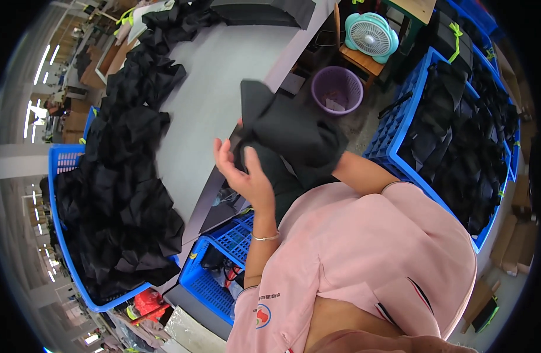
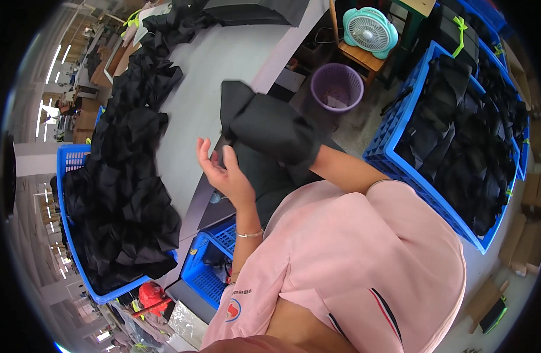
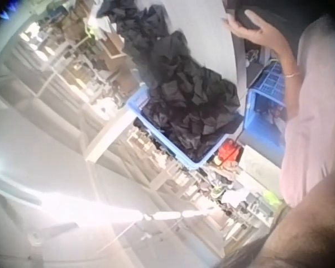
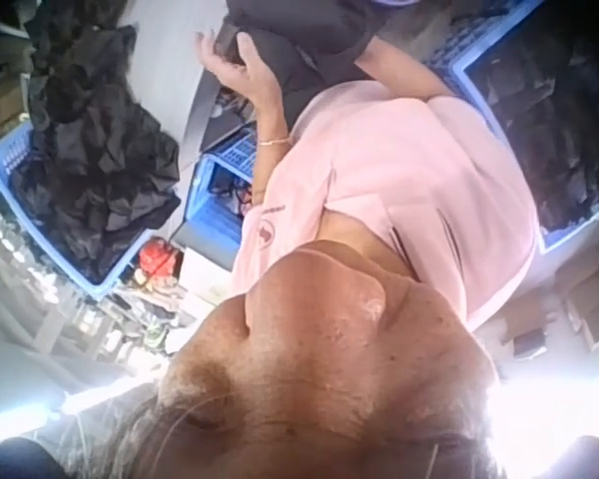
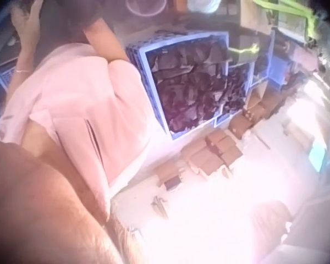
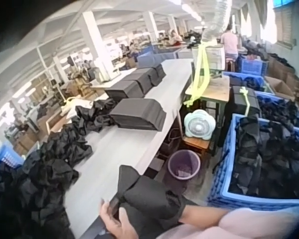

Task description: The person is inspecting and sorting black fabric pieces at a workstation in a factory setting.

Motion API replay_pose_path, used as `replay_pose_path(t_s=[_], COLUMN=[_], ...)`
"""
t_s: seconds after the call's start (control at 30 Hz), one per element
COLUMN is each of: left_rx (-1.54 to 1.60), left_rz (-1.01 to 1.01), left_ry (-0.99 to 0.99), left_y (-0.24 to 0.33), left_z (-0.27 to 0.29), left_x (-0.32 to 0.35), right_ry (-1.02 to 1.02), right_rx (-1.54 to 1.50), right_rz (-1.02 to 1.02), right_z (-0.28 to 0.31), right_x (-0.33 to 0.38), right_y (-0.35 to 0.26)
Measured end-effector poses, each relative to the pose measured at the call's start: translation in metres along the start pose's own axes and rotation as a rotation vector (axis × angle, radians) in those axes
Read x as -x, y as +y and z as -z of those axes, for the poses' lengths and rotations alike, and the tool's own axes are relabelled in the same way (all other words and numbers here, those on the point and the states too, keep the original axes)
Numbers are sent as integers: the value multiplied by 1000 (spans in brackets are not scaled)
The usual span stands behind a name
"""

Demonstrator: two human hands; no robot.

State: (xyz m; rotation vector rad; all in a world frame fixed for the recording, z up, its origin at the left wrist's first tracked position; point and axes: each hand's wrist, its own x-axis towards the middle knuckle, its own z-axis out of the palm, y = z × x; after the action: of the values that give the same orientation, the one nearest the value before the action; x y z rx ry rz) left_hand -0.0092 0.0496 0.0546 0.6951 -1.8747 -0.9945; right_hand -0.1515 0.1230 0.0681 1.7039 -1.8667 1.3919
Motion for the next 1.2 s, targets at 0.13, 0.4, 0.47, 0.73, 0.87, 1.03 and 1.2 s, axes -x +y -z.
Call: replay_pose_path(t_s=[0.13, 0.4, 0.47, 0.73, 0.87, 1.03, 1.2], left_rx=[-117, 728, 759, 388, 685, 564, 476], left_rz=[-327, 584, 635, 521, 433, 414, 405], left_ry=[-265, -348, -145, 232, 165, -60, -232], left_y=[22, -49, -51, -135, -117, -81, -46], left_z=[-17, 4, -2, 36, 52, 36, 28], left_x=[36, -3, -30, -138, -151, -114, -88], right_ry=[155, 28, -10, -558, -402, -43, -77], right_rx=[168, -332, -454, -947, -1373, -656, -415], right_rz=[-9, -437, -552, -381, -1187, -871, -593], right_z=[-32, -74, -103, -75, -47, -56, -69], right_x=[-1, 27, 35, 66, 98, 68, -6], right_y=[43, 67, 41, -36, -14, 16, 11])
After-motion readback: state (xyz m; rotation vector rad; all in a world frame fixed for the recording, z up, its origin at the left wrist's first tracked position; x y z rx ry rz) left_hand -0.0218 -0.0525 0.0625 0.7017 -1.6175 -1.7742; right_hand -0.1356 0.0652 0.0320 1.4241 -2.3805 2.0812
